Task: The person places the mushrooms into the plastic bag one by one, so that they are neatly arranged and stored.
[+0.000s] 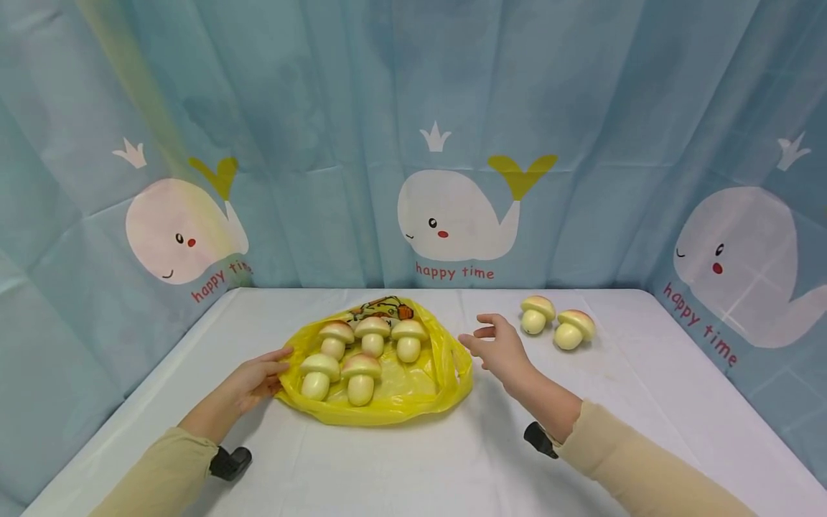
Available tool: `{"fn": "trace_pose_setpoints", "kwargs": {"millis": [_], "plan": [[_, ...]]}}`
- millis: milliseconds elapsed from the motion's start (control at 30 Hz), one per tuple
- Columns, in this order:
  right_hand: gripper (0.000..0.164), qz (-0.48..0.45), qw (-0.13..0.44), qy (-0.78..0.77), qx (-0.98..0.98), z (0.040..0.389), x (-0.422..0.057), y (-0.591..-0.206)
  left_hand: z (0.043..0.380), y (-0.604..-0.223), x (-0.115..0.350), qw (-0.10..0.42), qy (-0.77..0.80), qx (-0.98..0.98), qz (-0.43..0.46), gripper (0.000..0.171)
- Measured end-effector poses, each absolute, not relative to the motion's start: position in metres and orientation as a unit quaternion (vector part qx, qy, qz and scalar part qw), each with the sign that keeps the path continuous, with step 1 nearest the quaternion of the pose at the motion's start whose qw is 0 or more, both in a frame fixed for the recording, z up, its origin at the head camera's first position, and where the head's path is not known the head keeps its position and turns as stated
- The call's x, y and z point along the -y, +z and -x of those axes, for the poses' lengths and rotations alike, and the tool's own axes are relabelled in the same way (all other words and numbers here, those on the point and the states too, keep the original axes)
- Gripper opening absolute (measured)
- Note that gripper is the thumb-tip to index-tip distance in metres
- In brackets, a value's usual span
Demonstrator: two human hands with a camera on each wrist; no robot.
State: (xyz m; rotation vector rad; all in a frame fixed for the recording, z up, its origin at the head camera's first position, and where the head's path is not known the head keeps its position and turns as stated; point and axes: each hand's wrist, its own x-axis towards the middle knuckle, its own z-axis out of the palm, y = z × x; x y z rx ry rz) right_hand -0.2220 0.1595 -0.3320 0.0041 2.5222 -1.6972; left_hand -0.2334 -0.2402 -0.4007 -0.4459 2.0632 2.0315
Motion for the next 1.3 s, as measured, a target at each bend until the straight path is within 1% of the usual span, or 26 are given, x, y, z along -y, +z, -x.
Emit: {"fn": "trace_pose_setpoints", "kwargs": {"millis": [267, 833, 967, 1133, 1300], "plan": [[0.066, -0.002, 0.041, -0.549, -0.835, 0.224, -0.175, -0.33, 0.233, -0.399, 0.24, 0.105, 0.687, -0.702, 0.155, 0.051], [0.073, -0.042, 0.03, -0.555, -0.83, 0.227, -0.204, -0.328, 0.232, -0.399, 0.24, 0.111, 0.693, -0.698, 0.142, 0.053], [0.074, -0.042, 0.016, -0.555, -0.831, 0.228, -0.211, -0.331, 0.232, -0.399, 0.24, 0.111, 0.695, -0.696, 0.143, 0.053], [0.073, -0.016, -0.004, -0.548, -0.836, 0.227, -0.221, -0.334, 0.232, -0.399, 0.24, 0.11, 0.698, -0.692, 0.147, 0.052], [0.072, -0.003, -0.037, -0.519, -0.854, 0.226, -0.231, -0.338, 0.232, -0.399, 0.24, 0.108, 0.698, -0.692, 0.148, 0.052]]}}
